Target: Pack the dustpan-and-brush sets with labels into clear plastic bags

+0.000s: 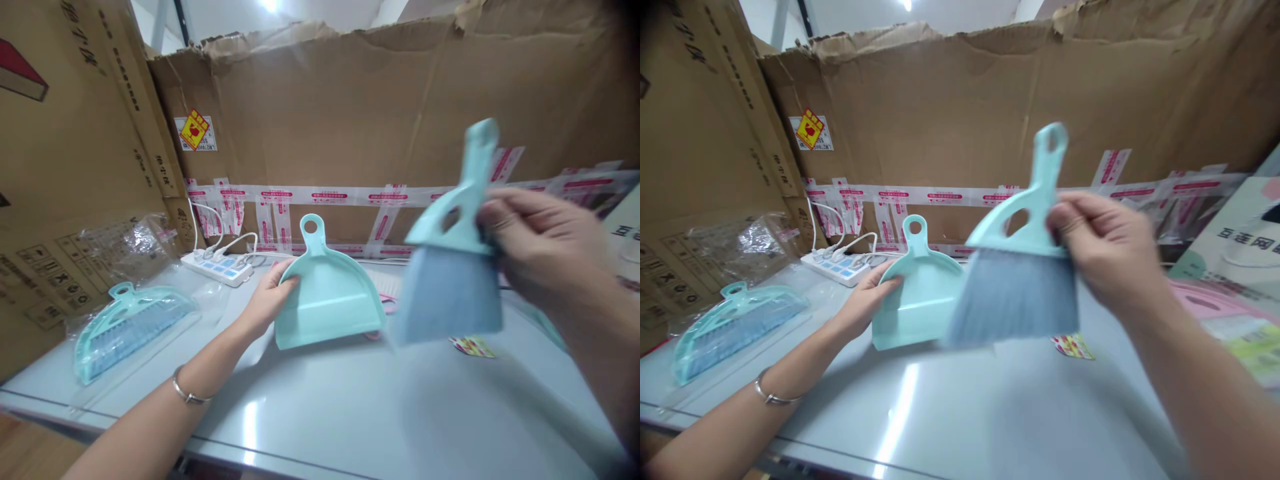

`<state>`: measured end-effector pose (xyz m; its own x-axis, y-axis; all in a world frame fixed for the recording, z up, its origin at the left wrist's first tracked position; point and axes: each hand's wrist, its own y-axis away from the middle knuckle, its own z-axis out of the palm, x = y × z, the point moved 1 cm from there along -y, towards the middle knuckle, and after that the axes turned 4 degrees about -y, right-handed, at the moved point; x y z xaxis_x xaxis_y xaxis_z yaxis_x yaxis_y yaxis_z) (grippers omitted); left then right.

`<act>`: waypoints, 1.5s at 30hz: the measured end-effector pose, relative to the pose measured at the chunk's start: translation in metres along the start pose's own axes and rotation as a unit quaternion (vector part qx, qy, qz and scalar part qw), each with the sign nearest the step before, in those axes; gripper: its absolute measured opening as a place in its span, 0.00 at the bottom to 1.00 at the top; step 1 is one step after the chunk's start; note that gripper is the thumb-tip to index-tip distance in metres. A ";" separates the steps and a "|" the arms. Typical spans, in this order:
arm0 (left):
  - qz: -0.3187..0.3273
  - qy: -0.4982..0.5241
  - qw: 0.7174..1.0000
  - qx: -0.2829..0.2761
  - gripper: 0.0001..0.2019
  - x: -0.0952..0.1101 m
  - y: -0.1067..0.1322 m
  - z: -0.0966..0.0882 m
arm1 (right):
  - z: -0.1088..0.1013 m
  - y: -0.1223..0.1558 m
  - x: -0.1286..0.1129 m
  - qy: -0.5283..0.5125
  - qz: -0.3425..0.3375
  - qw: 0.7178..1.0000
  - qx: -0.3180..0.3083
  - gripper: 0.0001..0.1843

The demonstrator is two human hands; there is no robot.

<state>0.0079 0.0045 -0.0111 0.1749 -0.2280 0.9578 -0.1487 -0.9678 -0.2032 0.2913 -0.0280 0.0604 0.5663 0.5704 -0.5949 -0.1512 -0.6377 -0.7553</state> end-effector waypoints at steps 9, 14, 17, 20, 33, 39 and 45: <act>0.008 0.059 0.997 -0.048 0.18 -0.003 0.003 0.013 | 0.079 0.039 -0.016 -0.002 0.013 0.979 -0.203 0.12; -0.018 0.099 0.993 -0.058 0.22 -0.006 -0.001 0.011 | 0.068 0.038 -0.013 0.053 0.032 0.962 -0.266 0.11; -0.021 0.079 0.993 -0.081 0.26 -0.004 0.001 0.012 | 0.071 0.042 -0.015 0.072 0.015 0.965 -0.253 0.10; 0.008 0.030 0.995 -0.091 0.25 -0.002 0.005 0.015 | 0.080 0.047 -0.015 0.079 -0.065 0.973 -0.208 0.10; 0.020 -0.017 0.992 -0.120 0.23 -0.002 0.010 0.021 | 0.090 0.041 0.010 -0.110 0.200 0.925 -0.302 0.24; 0.017 -0.022 0.994 -0.107 0.20 -0.007 0.009 0.023 | 0.096 0.034 0.002 -0.087 0.176 0.908 -0.371 0.17; -0.003 -0.016 0.994 -0.108 0.16 -0.010 0.007 0.022 | 0.109 0.044 -0.001 -0.034 0.177 0.926 -0.331 0.13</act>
<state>0.0267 -0.0020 -0.0264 0.2076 -0.2288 0.9511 -0.3526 -0.9244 -0.1454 0.1954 0.0000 -0.0019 0.5203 0.2820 -0.8061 0.2259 -0.9557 -0.1886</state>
